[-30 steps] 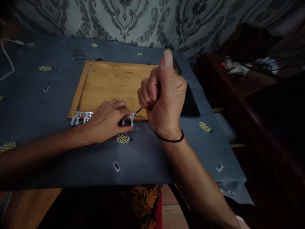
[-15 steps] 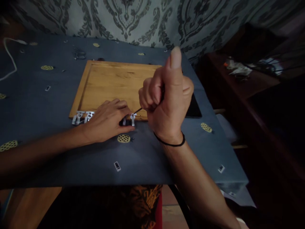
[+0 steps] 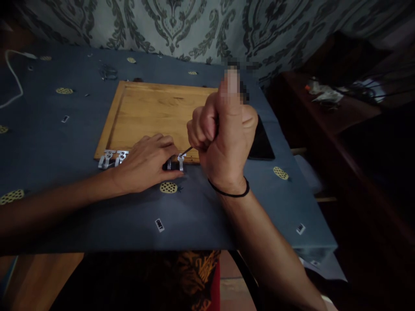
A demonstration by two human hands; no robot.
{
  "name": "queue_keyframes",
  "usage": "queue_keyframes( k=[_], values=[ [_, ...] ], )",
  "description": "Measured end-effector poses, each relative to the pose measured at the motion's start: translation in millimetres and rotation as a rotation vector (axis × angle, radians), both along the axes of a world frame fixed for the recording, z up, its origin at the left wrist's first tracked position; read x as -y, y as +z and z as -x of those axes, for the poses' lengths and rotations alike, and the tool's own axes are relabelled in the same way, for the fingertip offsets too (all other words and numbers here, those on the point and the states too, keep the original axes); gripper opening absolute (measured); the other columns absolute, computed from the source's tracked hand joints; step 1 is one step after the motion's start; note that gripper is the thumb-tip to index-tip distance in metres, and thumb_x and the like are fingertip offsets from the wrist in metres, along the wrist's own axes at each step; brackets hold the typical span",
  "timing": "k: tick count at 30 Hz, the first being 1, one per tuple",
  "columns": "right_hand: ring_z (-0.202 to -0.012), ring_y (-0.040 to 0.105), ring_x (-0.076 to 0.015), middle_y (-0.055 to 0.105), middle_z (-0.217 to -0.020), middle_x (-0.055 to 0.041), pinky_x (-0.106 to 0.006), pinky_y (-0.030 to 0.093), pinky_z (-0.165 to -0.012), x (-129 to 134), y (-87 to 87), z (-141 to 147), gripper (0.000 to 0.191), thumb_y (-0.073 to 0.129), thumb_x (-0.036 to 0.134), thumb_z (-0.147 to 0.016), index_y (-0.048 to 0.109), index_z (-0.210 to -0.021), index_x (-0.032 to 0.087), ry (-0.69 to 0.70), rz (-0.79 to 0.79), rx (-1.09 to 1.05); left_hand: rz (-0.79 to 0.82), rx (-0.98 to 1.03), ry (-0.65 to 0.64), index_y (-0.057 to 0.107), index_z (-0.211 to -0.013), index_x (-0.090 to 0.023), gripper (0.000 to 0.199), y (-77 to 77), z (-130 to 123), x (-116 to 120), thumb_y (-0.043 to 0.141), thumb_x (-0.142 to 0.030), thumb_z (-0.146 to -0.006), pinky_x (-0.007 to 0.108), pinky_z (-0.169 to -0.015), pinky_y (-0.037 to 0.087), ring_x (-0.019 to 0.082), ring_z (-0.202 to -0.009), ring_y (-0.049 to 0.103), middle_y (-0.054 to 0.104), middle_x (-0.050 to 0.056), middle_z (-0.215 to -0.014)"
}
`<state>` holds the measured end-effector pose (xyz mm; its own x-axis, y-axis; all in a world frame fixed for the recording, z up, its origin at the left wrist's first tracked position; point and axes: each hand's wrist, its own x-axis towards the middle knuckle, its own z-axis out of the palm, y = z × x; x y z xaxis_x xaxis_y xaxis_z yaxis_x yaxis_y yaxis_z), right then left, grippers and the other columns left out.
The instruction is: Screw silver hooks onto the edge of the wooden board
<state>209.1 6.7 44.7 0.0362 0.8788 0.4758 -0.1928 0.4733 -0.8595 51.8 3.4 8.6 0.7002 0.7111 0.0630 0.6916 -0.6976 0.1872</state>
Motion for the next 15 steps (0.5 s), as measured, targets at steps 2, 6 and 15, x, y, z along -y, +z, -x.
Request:
queue_keyframes(
  k=[2,6,15],
  values=[
    [-0.032,0.021,-0.0106,0.011,-0.038,0.0053,-0.032,0.019,-0.029,0.3,0.9,1.0,0.082,0.071,0.083,-0.074,0.023,-0.044,0.025,-0.054,-0.014,-0.008,-0.006,0.004,-0.005,0.072,-0.107,-0.015,0.037,-0.6,0.2,-0.2,0.075,-0.049,-0.093,0.041,-0.087,0.045,0.032,-0.111,0.06,0.067,0.011,-0.112],
    [-0.032,0.02,-0.0104,0.011,-0.039,0.0056,-0.032,0.02,-0.029,-1.8,-2.5,-0.6,0.081,0.068,0.085,-0.074,0.023,-0.045,0.025,-0.062,-0.025,0.013,-0.02,0.011,-0.007,0.072,-0.107,-0.016,0.037,-2.0,0.0,-0.8,0.076,-0.049,-0.092,0.041,-0.086,0.045,0.031,-0.11,0.06,0.067,0.01,-0.111],
    [-0.034,0.013,-0.0085,0.007,-0.042,0.0078,-0.032,0.017,-0.032,1.7,-0.4,11.7,0.08,0.066,0.086,-0.076,0.025,-0.044,0.025,-0.06,-0.026,-0.015,-0.015,-0.002,0.012,0.072,-0.105,-0.016,0.038,-2.6,-1.1,-0.6,0.074,-0.052,-0.092,0.041,-0.09,0.047,0.031,-0.112,0.061,0.067,0.009,-0.11]
  ],
)
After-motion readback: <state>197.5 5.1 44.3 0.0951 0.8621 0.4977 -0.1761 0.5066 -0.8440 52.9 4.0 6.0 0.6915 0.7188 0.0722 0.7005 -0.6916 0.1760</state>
